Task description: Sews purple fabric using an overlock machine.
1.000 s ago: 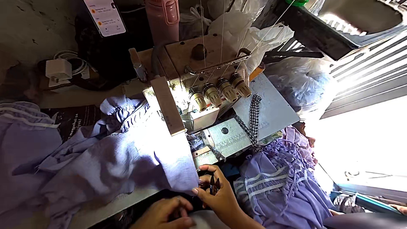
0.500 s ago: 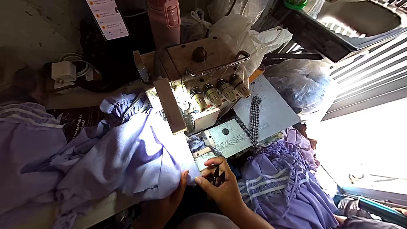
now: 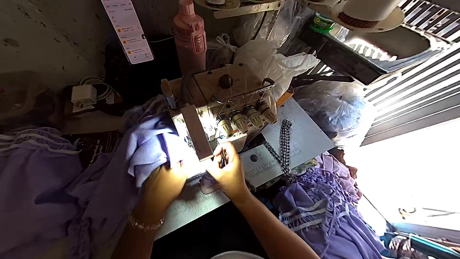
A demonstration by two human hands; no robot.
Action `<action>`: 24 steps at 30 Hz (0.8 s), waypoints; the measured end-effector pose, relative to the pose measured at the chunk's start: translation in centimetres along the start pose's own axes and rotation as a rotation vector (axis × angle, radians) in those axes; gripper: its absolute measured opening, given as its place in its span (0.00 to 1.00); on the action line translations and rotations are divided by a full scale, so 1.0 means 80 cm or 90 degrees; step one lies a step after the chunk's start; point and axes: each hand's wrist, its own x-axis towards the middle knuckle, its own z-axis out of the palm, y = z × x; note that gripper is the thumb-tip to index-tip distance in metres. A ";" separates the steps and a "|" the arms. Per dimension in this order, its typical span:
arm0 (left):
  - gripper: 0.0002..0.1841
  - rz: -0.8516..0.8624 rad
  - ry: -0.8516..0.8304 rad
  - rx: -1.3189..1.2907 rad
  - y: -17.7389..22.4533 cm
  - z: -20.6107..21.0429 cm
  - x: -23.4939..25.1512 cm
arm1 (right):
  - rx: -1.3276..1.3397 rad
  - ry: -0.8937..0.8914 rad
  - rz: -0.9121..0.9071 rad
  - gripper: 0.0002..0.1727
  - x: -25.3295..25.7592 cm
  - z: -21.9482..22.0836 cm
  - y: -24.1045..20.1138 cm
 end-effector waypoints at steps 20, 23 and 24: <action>0.30 -0.195 0.321 -0.200 -0.026 -0.002 -0.022 | -0.531 -0.108 -0.303 0.16 -0.023 -0.001 -0.056; 0.32 -0.194 0.330 -0.254 -0.013 -0.010 -0.039 | -0.624 -0.103 -0.337 0.16 -0.012 0.038 -0.053; 0.32 -0.187 0.334 -0.262 -0.010 -0.011 -0.043 | -0.631 -0.110 -0.335 0.15 -0.008 0.048 -0.051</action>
